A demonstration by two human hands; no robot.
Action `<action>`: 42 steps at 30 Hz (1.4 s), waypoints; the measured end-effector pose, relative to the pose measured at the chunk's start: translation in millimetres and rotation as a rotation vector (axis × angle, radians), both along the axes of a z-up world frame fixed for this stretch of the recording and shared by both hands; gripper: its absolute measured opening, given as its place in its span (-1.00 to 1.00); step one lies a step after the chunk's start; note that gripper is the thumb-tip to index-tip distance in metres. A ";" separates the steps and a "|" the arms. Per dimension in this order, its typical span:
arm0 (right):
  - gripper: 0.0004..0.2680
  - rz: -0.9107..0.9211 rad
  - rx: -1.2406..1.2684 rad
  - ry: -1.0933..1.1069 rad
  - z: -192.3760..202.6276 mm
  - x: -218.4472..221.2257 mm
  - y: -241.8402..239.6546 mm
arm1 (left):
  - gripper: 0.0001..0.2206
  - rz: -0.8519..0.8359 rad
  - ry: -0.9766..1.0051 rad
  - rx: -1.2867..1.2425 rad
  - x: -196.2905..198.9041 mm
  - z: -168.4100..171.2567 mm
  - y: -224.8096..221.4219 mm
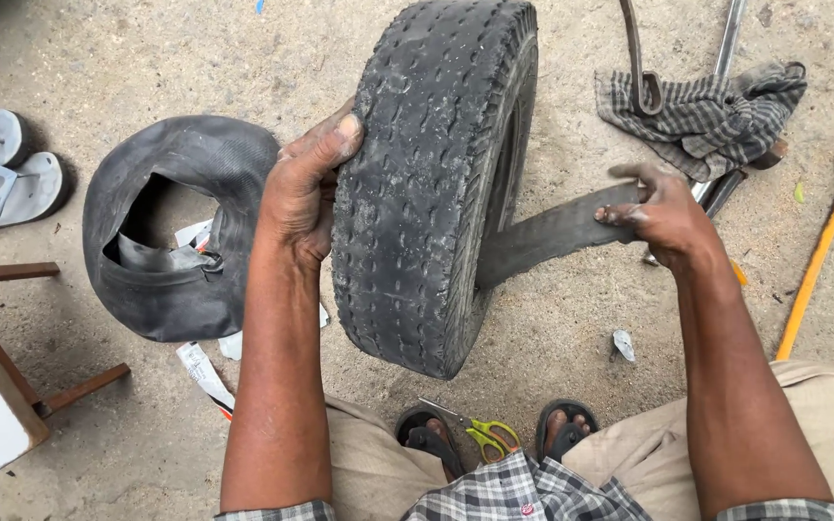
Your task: Replacing the inner tube and repairing a small vehicle tire.
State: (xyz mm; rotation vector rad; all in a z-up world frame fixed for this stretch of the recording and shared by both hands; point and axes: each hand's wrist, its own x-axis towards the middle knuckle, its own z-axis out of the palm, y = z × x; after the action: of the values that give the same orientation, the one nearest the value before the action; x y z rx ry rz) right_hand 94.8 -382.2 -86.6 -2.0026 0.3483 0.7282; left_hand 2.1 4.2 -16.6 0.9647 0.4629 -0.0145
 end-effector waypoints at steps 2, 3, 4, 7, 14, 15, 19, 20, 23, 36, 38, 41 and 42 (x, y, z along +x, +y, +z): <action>-0.66 -0.018 0.107 -0.029 -0.8 -4.9 -15.8 | -0.42 0.004 0.006 0.010 2.0 1.6 0.0; -0.69 -0.029 0.216 -0.056 -1.0 -7.4 -23.9 | -0.44 0.015 0.016 0.023 3.3 2.2 0.0; -0.69 -0.030 0.214 -0.055 6.5 -15.0 -20.0 | -0.44 0.015 0.016 0.021 2.2 1.7 1.2; -0.73 -0.254 0.529 -0.236 20.7 -42.6 -3.5 | -0.46 0.007 -0.015 -0.074 -0.8 2.0 3.8; -0.65 -0.290 0.105 -0.056 3.6 -102.7 46.5 | -0.54 0.073 0.053 -0.153 -3.0 -2.6 14.5; -0.60 -0.104 -0.085 0.032 11.6 -105.6 57.3 | -0.55 0.106 0.079 -0.117 -4.4 -4.7 16.9; -0.33 0.058 0.024 0.005 -75.9 -104.5 43.0 | -0.53 0.101 0.064 -0.163 -7.2 -8.4 19.1; -0.42 0.339 -0.122 -0.291 -95.7 -100.7 36.9 | -0.53 0.092 0.054 -0.163 -6.3 -5.9 18.2; -0.49 0.649 -0.355 -0.338 -62.4 -79.9 59.8 | -0.51 0.080 0.041 -0.153 -4.7 -3.4 17.1; -0.33 0.646 -0.427 -0.217 43.5 -65.6 139.7 | -0.47 0.097 0.053 -0.177 -7.1 -3.1 17.4; -0.31 0.710 -0.473 -0.236 37.2 -61.9 143.8 | -0.47 0.098 0.053 -0.151 -6.4 -3.7 17.8; -0.30 0.759 -0.526 -0.225 48.3 -58.0 154.1 | -0.47 0.105 0.057 -0.126 -8.4 -6.9 18.1; -0.30 0.736 -0.533 -0.203 55.9 -54.7 159.0 | -0.47 0.105 0.054 -0.124 -7.0 -7.5 18.9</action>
State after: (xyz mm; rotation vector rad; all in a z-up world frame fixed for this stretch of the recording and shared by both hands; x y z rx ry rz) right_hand 40.0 -223.2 -30.7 -2.7225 -0.3887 0.9249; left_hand -4.9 23.1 -24.0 0.8191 0.5561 0.0254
